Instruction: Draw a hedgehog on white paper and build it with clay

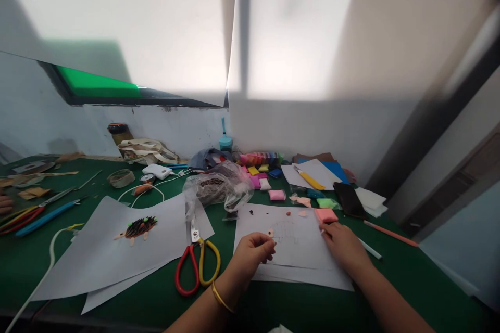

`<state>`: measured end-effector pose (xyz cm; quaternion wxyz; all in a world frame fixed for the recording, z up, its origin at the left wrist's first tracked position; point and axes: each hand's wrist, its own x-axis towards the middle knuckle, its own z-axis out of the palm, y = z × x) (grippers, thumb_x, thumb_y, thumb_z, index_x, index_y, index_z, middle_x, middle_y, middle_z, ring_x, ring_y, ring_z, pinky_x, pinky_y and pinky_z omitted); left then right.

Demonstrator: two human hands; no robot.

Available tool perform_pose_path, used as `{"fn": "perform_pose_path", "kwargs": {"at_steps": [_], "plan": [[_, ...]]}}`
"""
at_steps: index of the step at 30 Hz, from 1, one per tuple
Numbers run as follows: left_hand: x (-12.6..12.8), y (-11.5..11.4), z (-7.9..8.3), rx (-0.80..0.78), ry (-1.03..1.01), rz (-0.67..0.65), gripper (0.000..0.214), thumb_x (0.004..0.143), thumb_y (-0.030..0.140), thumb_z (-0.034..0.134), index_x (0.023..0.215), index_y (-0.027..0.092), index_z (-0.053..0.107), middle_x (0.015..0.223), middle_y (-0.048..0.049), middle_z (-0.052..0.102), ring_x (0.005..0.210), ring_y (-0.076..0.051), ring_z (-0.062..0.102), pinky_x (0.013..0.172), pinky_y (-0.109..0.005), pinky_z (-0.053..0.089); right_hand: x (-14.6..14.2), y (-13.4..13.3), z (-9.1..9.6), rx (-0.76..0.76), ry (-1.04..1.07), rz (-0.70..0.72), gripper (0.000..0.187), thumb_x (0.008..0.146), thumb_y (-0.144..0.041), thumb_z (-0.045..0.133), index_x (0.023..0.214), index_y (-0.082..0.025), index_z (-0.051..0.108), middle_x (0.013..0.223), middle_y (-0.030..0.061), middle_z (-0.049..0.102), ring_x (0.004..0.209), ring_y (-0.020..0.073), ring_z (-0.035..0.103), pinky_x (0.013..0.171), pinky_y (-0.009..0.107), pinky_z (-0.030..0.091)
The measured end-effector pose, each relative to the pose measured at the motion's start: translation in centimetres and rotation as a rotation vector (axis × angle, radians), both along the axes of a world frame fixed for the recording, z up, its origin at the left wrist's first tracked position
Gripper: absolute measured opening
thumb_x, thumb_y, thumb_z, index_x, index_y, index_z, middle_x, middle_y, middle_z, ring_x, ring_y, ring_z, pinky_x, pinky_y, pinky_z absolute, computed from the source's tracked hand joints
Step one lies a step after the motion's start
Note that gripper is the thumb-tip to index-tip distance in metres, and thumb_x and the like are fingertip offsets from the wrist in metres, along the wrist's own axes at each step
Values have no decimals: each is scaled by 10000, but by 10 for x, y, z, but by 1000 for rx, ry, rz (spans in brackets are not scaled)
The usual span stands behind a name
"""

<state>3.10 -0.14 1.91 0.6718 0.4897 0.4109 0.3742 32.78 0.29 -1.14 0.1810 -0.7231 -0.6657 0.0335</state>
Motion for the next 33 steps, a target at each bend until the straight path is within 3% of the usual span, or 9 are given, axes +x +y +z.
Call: {"fn": "perform_pose_path", "kwargs": {"at_steps": [5,10,13,17,18,22,28,30,33], "plan": [[6,-8,1,-21,19,-80,364,623,386,786,852,134,657,735,-11,618,667,-130,534,651,-267,398,2,-3,-4,-32,85,-10,464,766,-140,461,1191,-178,643,1056,113,693,1011,275,614,830,364,469],[12,-22,2,-28,131,-184,303,681,409,733,792,145,632,705,5,592,637,-121,501,637,-264,385,-4,-15,10,62,222,-32,264,823,-221,425,931,-198,665,1029,99,670,965,267,610,790,380,471],[17,-27,-1,-17,120,-198,297,647,387,765,764,149,632,704,9,587,647,-122,494,638,-256,380,-29,-32,21,152,400,136,254,880,-276,413,938,-197,648,1015,89,652,1005,252,586,881,405,455],[20,-28,-4,-7,99,-134,385,712,514,691,761,133,666,666,-12,604,617,-133,500,617,-259,376,-79,-59,36,-26,668,530,224,876,-364,550,1049,-257,645,994,45,637,935,209,596,836,352,495],[20,-27,-4,8,98,-128,422,727,548,669,755,127,674,662,-17,603,622,-136,503,615,-258,374,-90,-63,39,-27,687,560,201,857,-363,591,1019,-263,656,968,38,633,920,207,593,826,349,497],[18,-27,-4,51,89,-140,487,737,602,646,688,118,670,628,-15,577,615,-133,492,599,-250,364,-110,-67,41,28,684,481,147,887,-330,570,816,-246,667,874,34,602,856,197,576,775,344,495],[16,-26,-8,72,134,-162,413,779,531,631,833,126,690,721,-30,617,654,-153,534,630,-266,414,-108,-62,36,74,628,479,138,881,-318,568,806,-240,654,880,41,593,857,199,565,762,337,491],[11,-19,-6,217,279,-111,319,823,448,594,878,150,692,799,-42,638,735,-179,566,697,-289,436,-106,-60,35,90,626,437,149,883,-335,552,810,-239,639,877,39,603,861,202,561,771,338,482],[-2,-1,-1,584,678,7,199,860,279,540,957,206,698,972,-51,634,924,-207,563,850,-320,408,-102,-53,33,25,647,314,178,879,-377,533,823,-235,625,875,33,623,814,197,559,735,324,469]]}}
